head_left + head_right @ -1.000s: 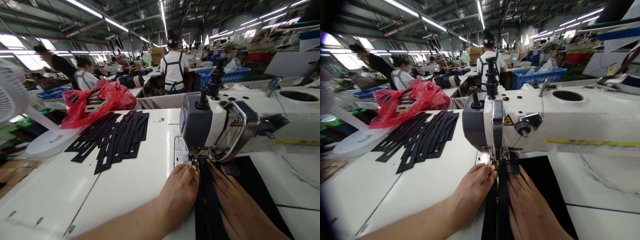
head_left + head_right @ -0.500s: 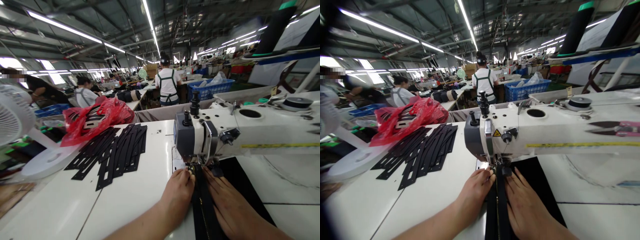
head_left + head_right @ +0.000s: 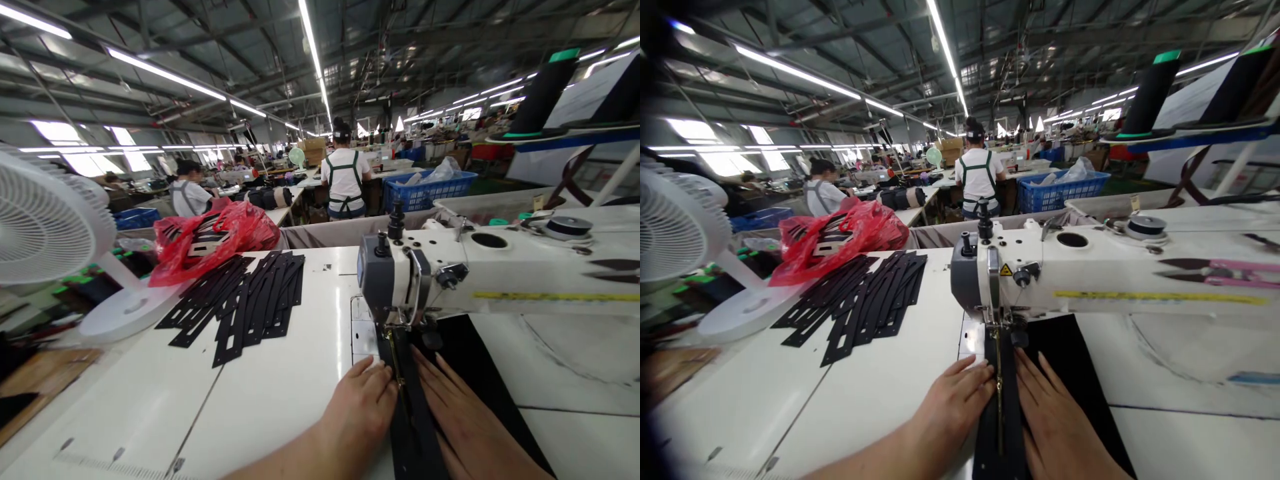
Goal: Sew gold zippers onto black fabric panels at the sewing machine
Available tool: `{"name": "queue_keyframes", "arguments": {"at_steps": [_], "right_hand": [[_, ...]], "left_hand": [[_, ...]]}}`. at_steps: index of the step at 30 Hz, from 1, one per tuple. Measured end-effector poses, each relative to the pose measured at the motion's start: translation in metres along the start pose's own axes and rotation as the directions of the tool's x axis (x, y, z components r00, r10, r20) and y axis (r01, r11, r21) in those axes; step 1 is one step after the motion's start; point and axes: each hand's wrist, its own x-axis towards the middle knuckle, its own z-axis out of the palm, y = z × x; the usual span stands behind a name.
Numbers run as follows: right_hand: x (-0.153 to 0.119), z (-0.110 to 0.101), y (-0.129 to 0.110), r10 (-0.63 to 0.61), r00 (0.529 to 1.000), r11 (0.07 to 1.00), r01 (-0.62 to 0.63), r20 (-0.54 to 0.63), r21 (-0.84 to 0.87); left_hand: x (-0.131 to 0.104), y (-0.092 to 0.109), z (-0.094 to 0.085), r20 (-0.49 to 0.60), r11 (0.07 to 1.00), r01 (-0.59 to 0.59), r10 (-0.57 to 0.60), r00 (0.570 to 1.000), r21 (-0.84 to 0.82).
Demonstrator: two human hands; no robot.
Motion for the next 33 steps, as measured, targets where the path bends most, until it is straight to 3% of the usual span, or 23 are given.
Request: {"name": "queue_keyframes", "arguments": {"at_steps": [5,15,23,26,29,33], "right_hand": [[0.007,-0.001,0.006,0.037,0.999,0.998,-0.038,0.015,0.046],[0.022,0.007,0.022,0.059,0.998,0.994,-0.060,0.015,0.094],[0.034,0.003,0.031,0.094,0.996,0.976,-0.094,0.008,0.199],[0.039,0.006,0.034,0.192,0.981,0.956,-0.181,-0.030,0.229],[0.047,0.012,0.038,0.359,0.933,0.909,-0.340,-0.036,0.242],[0.060,0.012,0.041,0.408,0.912,0.873,-0.402,0.038,0.275]], "left_hand": [[0.006,-0.009,-0.003,0.076,0.999,0.002,0.001,0.997,-0.039],[0.022,-0.025,0.001,0.056,0.995,0.019,-0.014,0.998,-0.096],[0.028,-0.031,0.004,0.112,0.979,0.118,-0.100,0.989,-0.166],[0.027,-0.030,0.002,0.158,0.973,0.165,-0.140,0.977,-0.162],[0.024,-0.028,0.002,0.171,0.971,0.173,-0.144,0.975,-0.165],[0.018,-0.021,0.004,0.093,0.976,0.166,-0.153,0.984,-0.144]]}}
